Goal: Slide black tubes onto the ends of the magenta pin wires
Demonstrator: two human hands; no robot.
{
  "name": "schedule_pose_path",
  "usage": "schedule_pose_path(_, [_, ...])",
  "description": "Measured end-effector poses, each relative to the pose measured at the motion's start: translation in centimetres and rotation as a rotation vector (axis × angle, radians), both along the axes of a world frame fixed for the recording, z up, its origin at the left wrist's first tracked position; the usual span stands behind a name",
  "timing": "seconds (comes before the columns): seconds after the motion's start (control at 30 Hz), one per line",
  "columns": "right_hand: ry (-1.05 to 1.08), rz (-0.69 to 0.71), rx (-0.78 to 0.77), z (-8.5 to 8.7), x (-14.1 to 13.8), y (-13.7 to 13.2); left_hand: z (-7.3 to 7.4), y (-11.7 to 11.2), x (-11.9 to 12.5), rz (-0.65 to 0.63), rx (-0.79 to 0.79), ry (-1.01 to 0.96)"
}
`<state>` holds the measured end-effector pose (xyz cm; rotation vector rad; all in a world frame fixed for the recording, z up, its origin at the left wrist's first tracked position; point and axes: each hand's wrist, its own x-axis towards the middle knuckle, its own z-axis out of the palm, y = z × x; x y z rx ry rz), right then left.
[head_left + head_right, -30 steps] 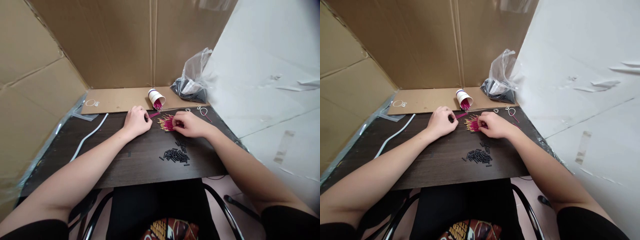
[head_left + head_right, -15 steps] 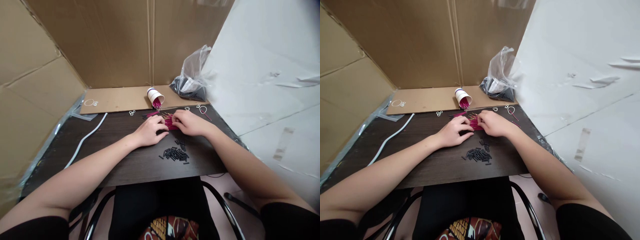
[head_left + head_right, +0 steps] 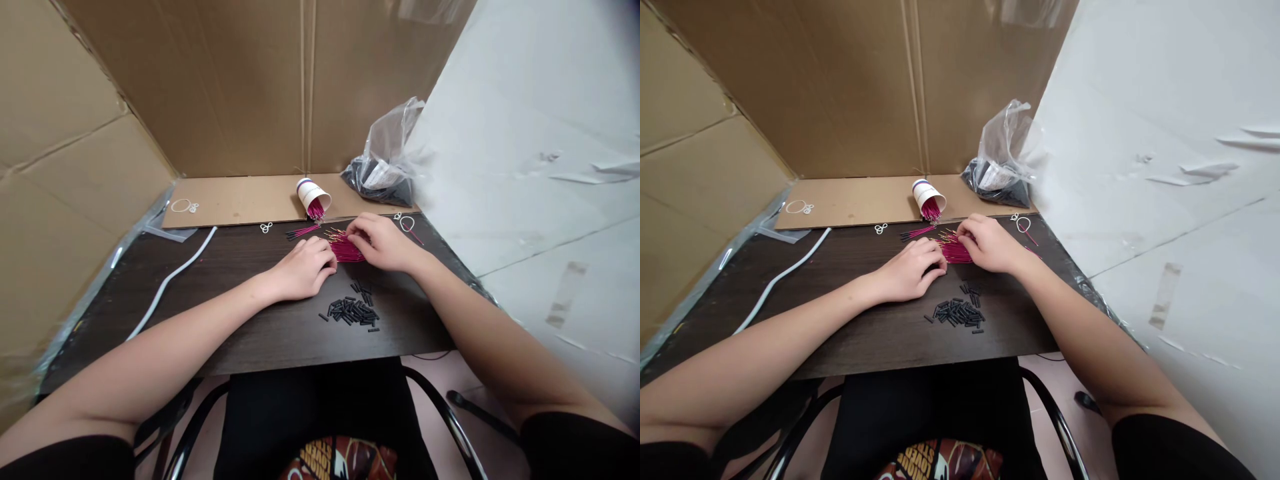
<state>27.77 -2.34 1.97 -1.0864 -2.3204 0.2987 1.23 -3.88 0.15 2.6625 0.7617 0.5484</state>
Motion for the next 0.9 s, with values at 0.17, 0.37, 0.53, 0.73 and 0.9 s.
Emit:
schedule_pose_path(0.17, [0.032, 0.003, 0.016, 0.2, -0.2, -0.2, 0.0, 0.1, 0.0, 0.018, 0.013, 0.028])
schedule_pose_path(0.37, [0.133, -0.039, 0.029, 0.8, -0.6, -0.8, -0.3, 1.3, 0.1, 0.223, -0.320, -0.357])
schedule_pose_path(0.53, [0.130, 0.018, 0.007, 0.9, -0.8, -1.1, -0.6, 2.8, 0.3, 0.314, -0.648, -0.587])
schedule_pose_path(0.73, [0.103, 0.061, -0.022, 0.7, -0.9, -1.1, -0.7, 3.0, 0.4, 0.310, -0.708, -0.647])
schedule_pose_path(0.9, [0.088, 0.084, -0.022, 0.7, -1.0, -1.1, -0.7, 3.0, 0.4, 0.316, -0.714, -0.652])
